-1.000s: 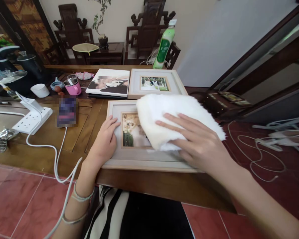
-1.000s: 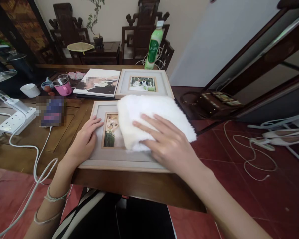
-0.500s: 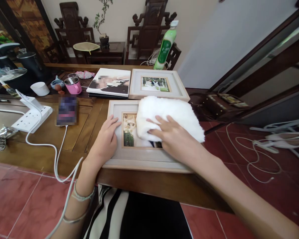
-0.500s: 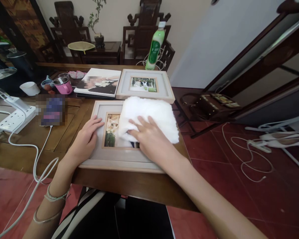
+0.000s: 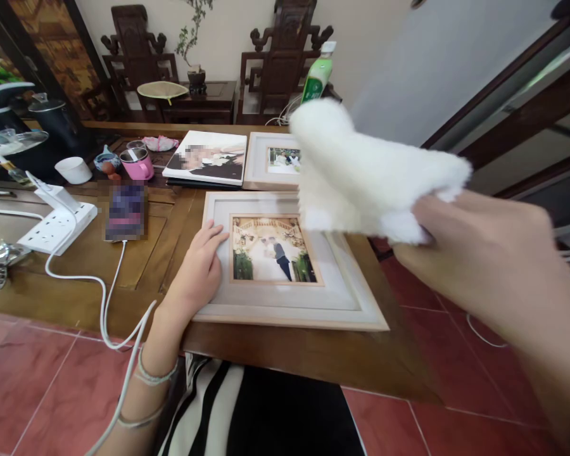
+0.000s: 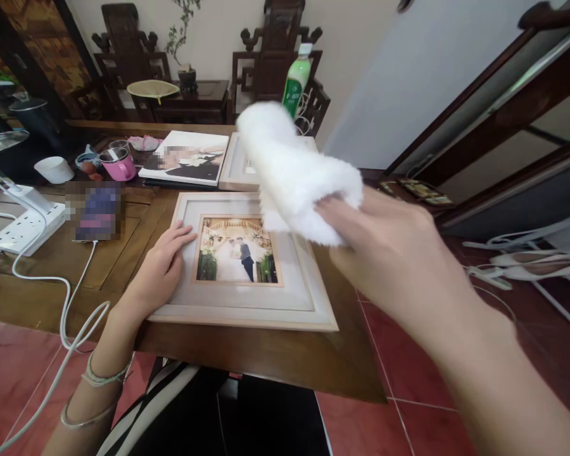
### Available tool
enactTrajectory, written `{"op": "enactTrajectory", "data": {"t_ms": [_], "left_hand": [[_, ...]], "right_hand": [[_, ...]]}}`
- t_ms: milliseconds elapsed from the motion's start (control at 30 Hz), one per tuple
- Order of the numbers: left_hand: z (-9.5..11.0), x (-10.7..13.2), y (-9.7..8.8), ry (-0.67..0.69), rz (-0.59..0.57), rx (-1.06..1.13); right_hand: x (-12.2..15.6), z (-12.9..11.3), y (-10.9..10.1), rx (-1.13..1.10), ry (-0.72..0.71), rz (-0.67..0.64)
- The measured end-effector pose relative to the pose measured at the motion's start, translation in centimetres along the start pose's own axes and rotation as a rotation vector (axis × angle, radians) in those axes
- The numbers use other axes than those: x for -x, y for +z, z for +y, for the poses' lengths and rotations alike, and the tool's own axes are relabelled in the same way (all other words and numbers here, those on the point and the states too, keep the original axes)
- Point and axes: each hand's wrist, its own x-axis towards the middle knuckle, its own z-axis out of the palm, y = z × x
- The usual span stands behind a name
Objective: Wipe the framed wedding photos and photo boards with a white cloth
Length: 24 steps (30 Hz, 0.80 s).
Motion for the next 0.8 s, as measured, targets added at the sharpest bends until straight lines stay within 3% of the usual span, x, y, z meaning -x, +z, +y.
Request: {"op": "enactTrajectory", "data": {"t_ms": [100, 200, 300, 433, 667, 800], "left_hand": [[0.0, 0.0, 0.0, -0.005, -0.013, 0.0], [0.0, -0.1, 0.0, -0.016, -0.02, -0.007], [0.0, -0.1, 0.1, -0.02, -0.017, -0.01], [0.0, -0.1, 0.1, -0.015, -0.014, 0.003], [0.1, -0.1, 0.0, -0.013, -0.023, -0.003], [0.0, -0.1, -0.1, -0.009, -0.024, -0.006]], "right_hand": [[-2.6, 1.4, 2.8, 0.171, 0.001, 0.035], [-3.9, 1.5, 6.3, 0.137, -0.114, -0.155], [-3.6, 0.2, 8.2, 0.142, -0.216, -0.237], [-1.1, -2.4, 7.1, 0.125, -0.268, -0.272], [6.8, -5.4, 4.4, -0.106, -0.284, -0.219], [6.9, -6.2, 4.2, -0.066, -0.245, -0.231]]}}
